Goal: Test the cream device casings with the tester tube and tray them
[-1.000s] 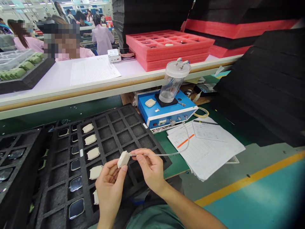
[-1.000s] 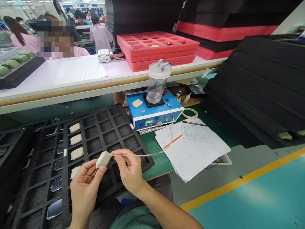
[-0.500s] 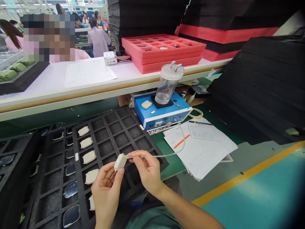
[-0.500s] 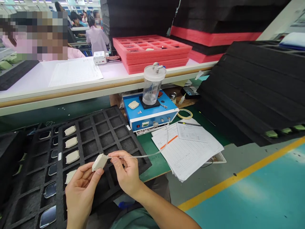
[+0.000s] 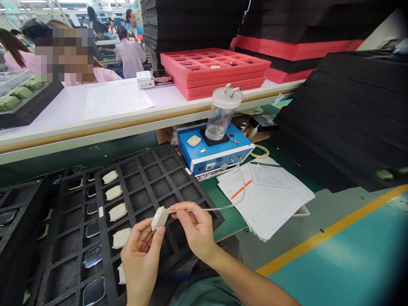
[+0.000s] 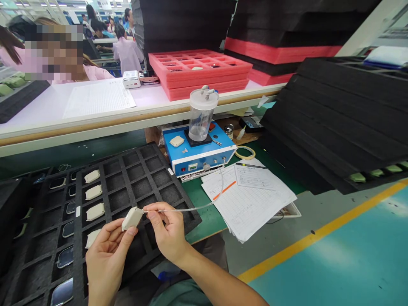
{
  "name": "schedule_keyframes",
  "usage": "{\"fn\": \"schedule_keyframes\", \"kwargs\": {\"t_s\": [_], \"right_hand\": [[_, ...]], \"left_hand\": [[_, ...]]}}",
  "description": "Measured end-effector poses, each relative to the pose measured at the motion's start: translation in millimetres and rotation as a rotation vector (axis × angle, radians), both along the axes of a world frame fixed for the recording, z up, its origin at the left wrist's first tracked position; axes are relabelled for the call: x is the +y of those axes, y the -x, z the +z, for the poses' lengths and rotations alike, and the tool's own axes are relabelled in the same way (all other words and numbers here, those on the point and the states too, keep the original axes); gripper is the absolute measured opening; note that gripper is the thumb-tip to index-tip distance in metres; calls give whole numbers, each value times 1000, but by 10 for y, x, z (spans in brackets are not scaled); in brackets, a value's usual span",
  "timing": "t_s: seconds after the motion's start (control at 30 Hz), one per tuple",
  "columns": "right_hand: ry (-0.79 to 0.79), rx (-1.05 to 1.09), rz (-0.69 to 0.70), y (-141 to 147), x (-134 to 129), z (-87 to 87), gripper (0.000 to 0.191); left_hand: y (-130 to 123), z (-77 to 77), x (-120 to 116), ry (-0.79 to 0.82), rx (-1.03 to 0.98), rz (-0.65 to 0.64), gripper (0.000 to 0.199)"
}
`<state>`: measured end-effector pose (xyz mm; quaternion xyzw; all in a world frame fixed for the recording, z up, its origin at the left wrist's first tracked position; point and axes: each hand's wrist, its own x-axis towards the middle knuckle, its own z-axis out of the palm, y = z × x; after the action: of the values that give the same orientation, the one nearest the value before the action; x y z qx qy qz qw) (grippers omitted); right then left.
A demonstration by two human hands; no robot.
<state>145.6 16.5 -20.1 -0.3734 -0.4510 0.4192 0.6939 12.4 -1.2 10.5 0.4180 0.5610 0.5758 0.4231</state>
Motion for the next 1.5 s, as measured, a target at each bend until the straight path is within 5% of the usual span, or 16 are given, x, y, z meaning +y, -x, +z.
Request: {"fn": "schedule_keyframes", "kwargs": {"t_s": [1.3, 1.5], "right_hand": [[29, -44, -16, -7, 2, 15, 18], [83, 59, -49, -14, -55, 9, 18]], "left_hand": [[-8, -34, -15, 24, 27, -17, 35], [17, 65, -177, -36, 355, 39, 30]]}}
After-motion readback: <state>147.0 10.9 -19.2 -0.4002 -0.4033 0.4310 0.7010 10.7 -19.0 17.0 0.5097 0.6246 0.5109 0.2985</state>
